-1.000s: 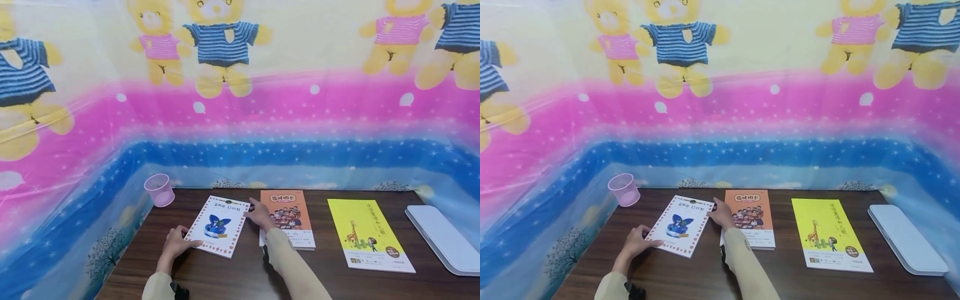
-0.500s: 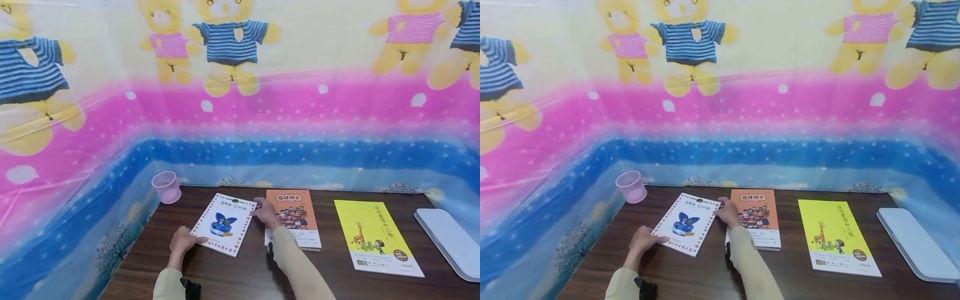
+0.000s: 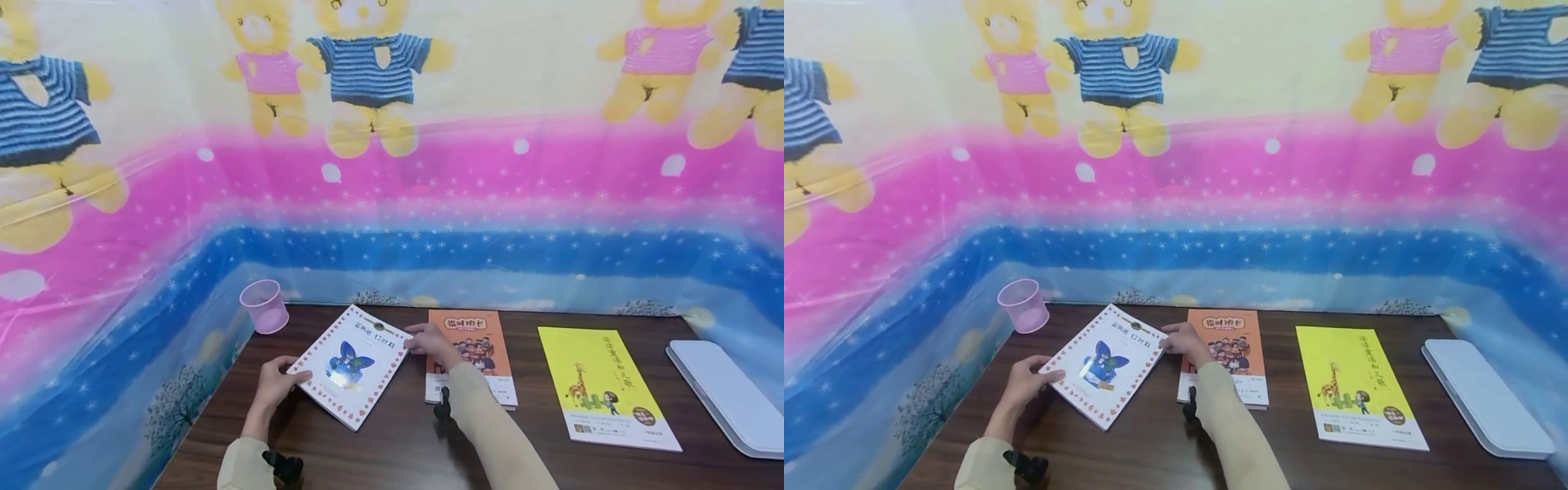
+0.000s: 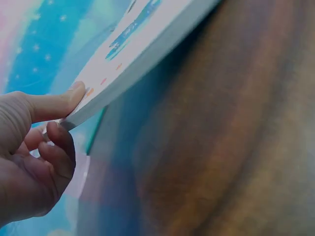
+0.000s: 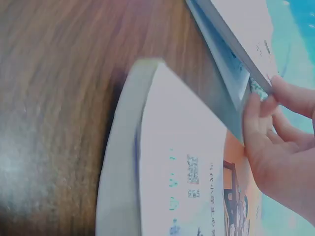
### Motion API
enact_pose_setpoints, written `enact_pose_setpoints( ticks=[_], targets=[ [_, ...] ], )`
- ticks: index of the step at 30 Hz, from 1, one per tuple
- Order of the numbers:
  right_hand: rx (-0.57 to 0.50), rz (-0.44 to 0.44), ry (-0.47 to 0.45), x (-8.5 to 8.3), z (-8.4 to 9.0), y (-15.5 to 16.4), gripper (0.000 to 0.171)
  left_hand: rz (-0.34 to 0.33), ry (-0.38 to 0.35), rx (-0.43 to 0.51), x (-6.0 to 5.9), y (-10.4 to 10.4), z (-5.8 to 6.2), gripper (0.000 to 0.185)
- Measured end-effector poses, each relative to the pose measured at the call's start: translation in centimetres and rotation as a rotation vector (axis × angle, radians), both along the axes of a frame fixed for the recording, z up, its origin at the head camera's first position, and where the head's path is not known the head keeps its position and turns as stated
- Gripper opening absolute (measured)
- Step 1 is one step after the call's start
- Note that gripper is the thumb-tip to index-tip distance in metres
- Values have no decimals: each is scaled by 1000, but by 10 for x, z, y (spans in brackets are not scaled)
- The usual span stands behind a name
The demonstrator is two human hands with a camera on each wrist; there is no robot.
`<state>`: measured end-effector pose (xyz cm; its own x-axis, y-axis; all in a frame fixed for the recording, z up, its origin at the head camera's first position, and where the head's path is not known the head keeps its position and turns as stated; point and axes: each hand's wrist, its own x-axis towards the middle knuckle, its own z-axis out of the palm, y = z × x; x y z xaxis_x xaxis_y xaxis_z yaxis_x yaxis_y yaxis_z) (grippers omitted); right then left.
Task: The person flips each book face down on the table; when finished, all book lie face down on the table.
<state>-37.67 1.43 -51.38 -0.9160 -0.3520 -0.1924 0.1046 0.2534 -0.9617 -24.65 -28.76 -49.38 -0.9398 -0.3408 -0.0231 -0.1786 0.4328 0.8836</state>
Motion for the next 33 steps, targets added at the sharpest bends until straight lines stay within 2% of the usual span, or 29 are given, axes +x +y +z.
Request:
enact_pose_setpoints(
  ticks=[3, 7, 11, 15, 21, 27, 33],
  targets=[
    [-29, 40, -78, -2, 2, 1, 48, -3, 2, 71, -2, -3, 9, 38],
    [-29, 52, -101, -3, 10, 3, 53, -18, 18, 177, -4, -5, 19, 40],
    [-45, 70, -118, -2, 15, 3, 60, -7, 21, 270, -5, -8, 22, 42],
    [-56, 89, -130, -1, 14, 3, 58, -4, 26, 308, -4, -11, 21, 43],
    [-48, 106, -81, 1, 13, 2, 47, 2, 40, 364, -2, -15, 21, 46],
    [-1, 41, -4, 2, 14, 2, 35, 15, 88, 412, 0, -15, 27, 44],
    [-3, -13, 28, 3, 18, 0, 29, 12, 158, 468, 2, -13, 38, 25]
  ],
)
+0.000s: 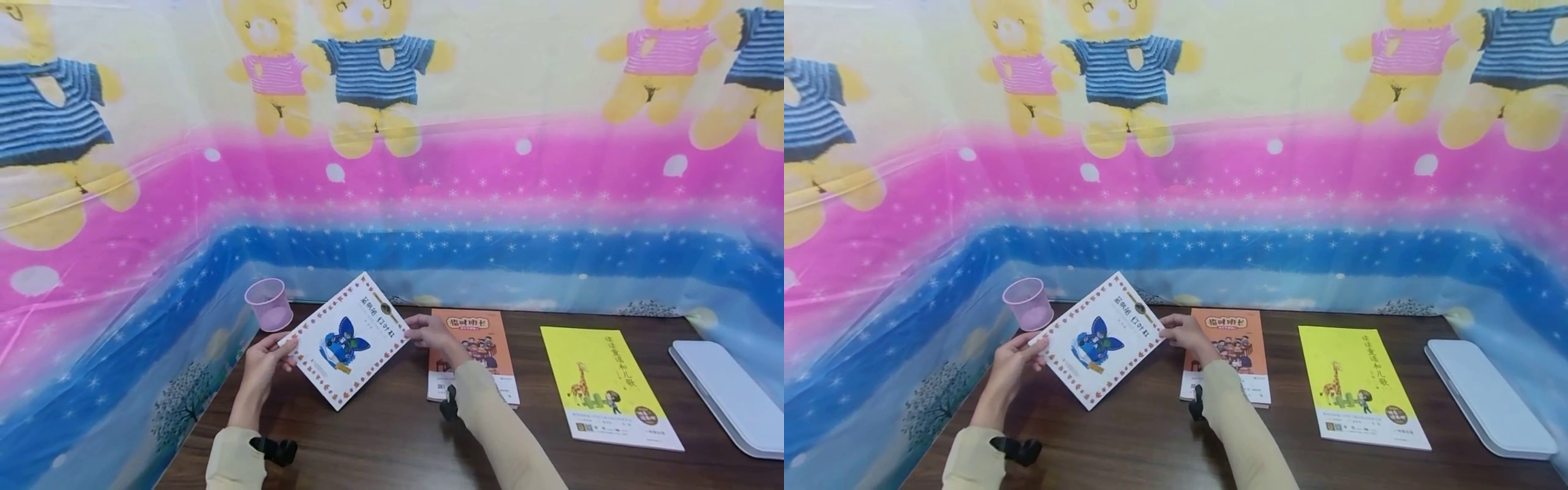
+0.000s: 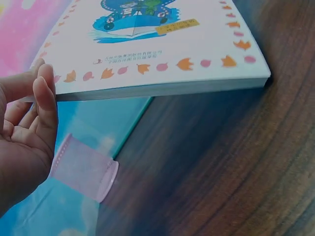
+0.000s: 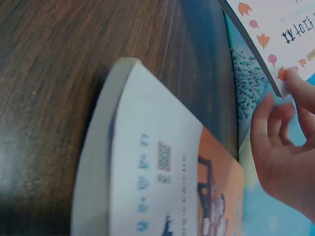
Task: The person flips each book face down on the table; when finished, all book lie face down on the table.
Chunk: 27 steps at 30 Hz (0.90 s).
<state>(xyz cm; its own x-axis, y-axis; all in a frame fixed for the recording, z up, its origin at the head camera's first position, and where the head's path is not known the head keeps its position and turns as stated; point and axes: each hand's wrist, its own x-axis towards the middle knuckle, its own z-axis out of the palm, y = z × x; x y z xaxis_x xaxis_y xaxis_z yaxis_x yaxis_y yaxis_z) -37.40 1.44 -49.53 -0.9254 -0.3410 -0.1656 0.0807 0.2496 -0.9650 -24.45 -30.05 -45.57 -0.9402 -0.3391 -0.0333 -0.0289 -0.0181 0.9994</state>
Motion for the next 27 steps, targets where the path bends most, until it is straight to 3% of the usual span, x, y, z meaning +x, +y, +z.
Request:
enact_pose_setpoints(
  ticks=[4, 11, 16, 21, 23, 24, 26, 27],
  targets=[
    [-13, -49, 35, 1, 4, -3, 26, 6, 37, 55, 3, 0, 4, 7],
    [61, -57, 140, 6, 8, -5, 22, -36, 105, 111, 4, -1, 10, 25],
    [39, -93, 115, 13, 8, -5, 26, -78, 143, 125, 4, 0, 13, 29],
    [-86, -132, 122, 14, 7, -9, 28, -159, 267, 147, 2, -7, 5, 26],
    [-141, -98, 145, 12, 5, -10, 28, -198, 348, 175, 1, -12, 0, 16],
    [-165, -74, 144, 11, 4, -11, 29, -237, 397, 202, -3, -19, -8, 14],
    [-209, -22, 128, 9, 1, -11, 32, -270, 438, 208, -7, -27, -19, 10],
    [-210, 1, 122, 8, -1, -11, 34, -263, 420, 181, -6, -29, -21, 10]
  ],
)
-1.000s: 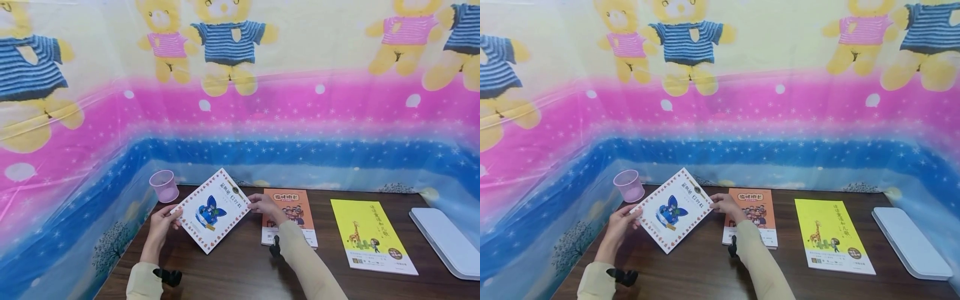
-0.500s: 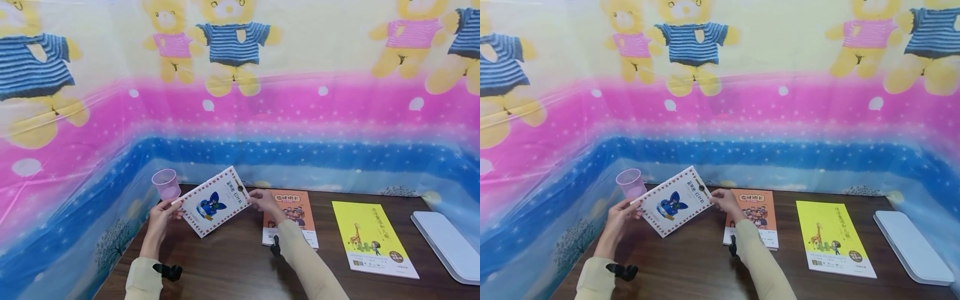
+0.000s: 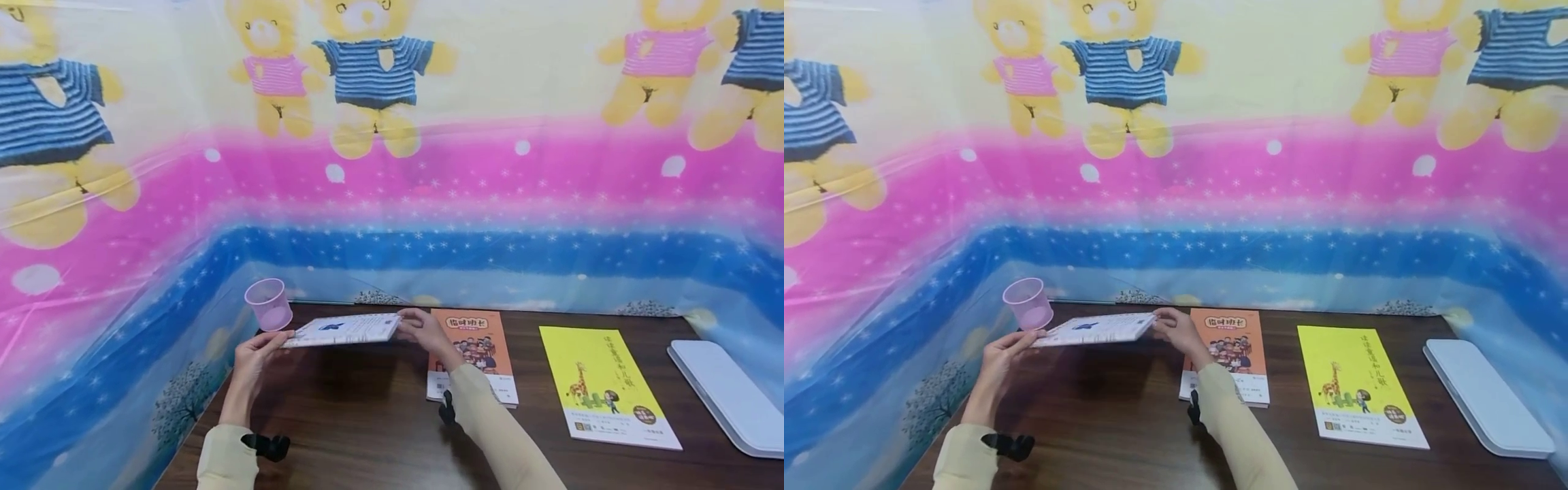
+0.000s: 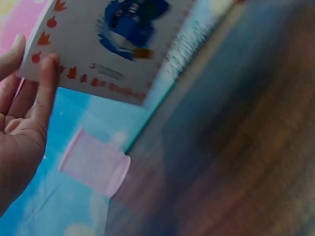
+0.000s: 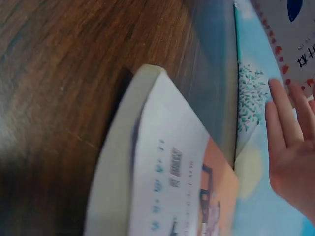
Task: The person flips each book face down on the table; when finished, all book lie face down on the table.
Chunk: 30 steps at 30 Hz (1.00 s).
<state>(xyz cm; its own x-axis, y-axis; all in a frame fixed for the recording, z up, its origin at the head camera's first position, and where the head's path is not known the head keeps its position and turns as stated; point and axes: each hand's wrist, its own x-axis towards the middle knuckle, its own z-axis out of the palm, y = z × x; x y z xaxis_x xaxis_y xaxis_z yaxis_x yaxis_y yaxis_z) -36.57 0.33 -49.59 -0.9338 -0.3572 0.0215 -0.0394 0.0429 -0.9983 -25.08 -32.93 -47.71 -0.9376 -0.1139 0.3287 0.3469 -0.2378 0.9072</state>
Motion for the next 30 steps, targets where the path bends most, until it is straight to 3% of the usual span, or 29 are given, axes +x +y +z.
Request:
enact_pose_setpoints(
  ticks=[3, 6, 11, 17, 24, 30],
  targets=[
    [41, 38, -28, -1, -5, -2, 37, 73, -105, -89, 7, -4, -10, 14],
    [76, 27, -36, 0, -11, -6, 38, 189, -305, -228, 20, 3, -8, 18],
    [72, -53, -45, 2, -23, -16, 41, 239, -473, -349, 18, 6, -23, 31],
    [168, -58, -47, 8, -36, -27, 49, 213, -525, -475, 23, 3, -36, 38],
    [209, -66, -82, 9, -37, -37, 50, 309, -523, -730, 18, 10, -33, 29],
    [273, -43, -13, 7, -40, -36, 51, 308, -536, -732, 16, 14, -34, 35]
  ],
)
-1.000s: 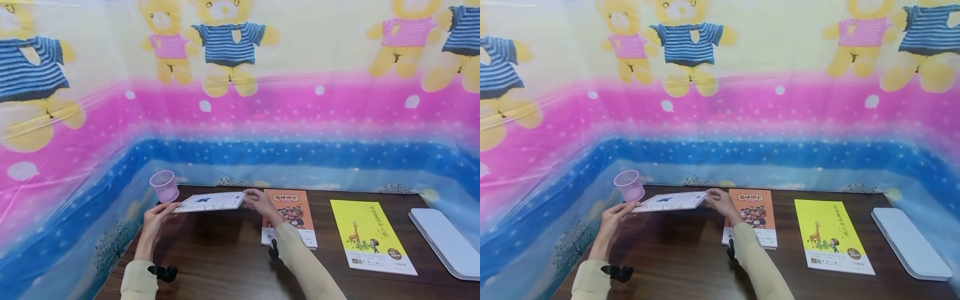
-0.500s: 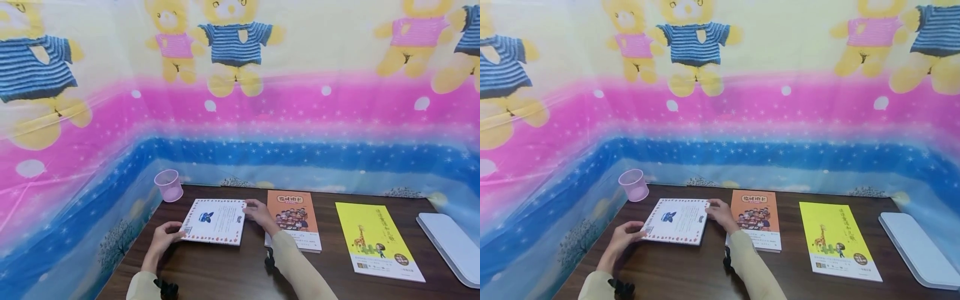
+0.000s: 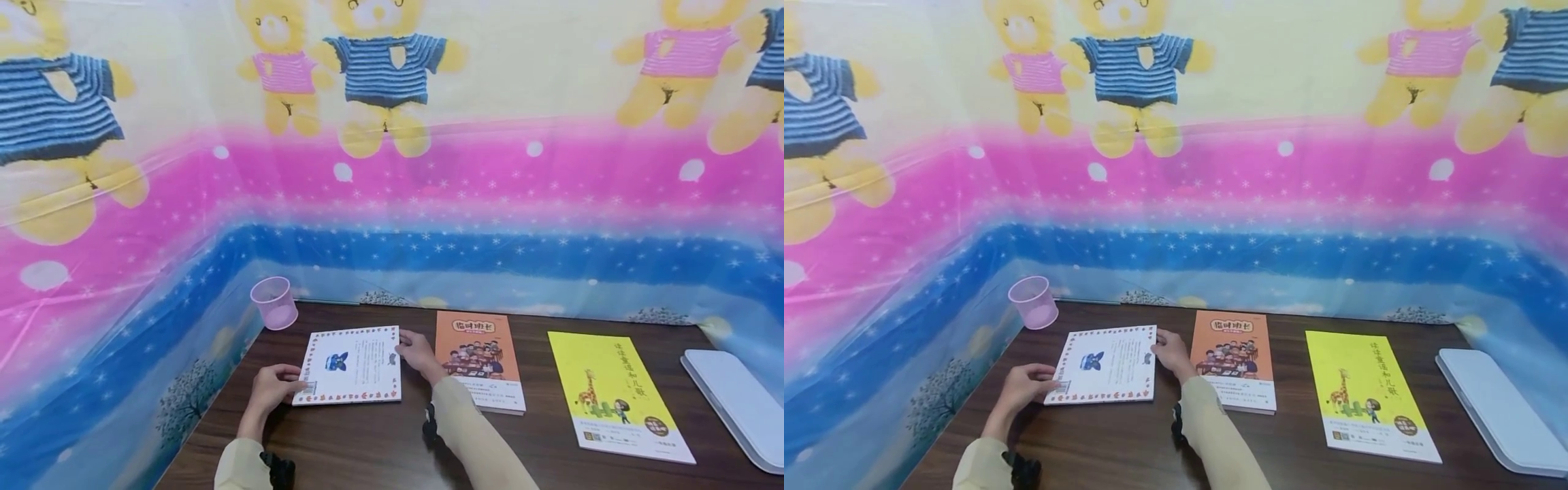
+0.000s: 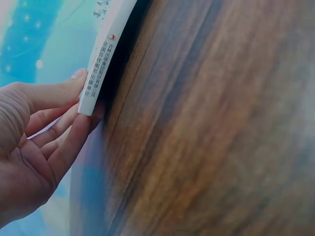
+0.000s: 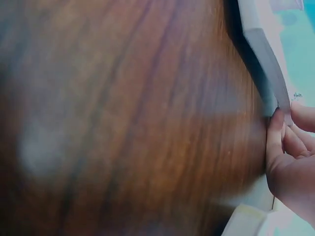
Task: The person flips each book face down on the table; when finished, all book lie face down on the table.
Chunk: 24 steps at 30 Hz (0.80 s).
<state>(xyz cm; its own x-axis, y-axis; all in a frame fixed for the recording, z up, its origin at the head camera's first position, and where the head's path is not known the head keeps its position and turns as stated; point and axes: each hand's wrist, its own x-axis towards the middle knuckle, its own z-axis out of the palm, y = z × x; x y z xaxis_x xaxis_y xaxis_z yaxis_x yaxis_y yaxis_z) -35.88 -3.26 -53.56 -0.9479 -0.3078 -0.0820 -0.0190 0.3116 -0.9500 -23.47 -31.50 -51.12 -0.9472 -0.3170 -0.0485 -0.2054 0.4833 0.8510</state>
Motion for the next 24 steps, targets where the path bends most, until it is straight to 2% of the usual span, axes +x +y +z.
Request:
enact_pose_setpoints(
  ticks=[4, 13, 19, 24],
  targets=[
    [56, 15, 30, -3, 2, -1, 50, -2, -16, 29, 3, 2, 0, 37],
    [37, 78, -14, -2, 8, -6, 54, -81, -70, 93, 5, 15, 2, 37],
    [45, 76, -24, -1, 6, -6, 56, -75, -108, 135, 7, 21, -3, 37],
    [19, 74, -15, -2, 7, -8, 55, -65, -111, 131, 7, 18, -1, 37]
  ],
)
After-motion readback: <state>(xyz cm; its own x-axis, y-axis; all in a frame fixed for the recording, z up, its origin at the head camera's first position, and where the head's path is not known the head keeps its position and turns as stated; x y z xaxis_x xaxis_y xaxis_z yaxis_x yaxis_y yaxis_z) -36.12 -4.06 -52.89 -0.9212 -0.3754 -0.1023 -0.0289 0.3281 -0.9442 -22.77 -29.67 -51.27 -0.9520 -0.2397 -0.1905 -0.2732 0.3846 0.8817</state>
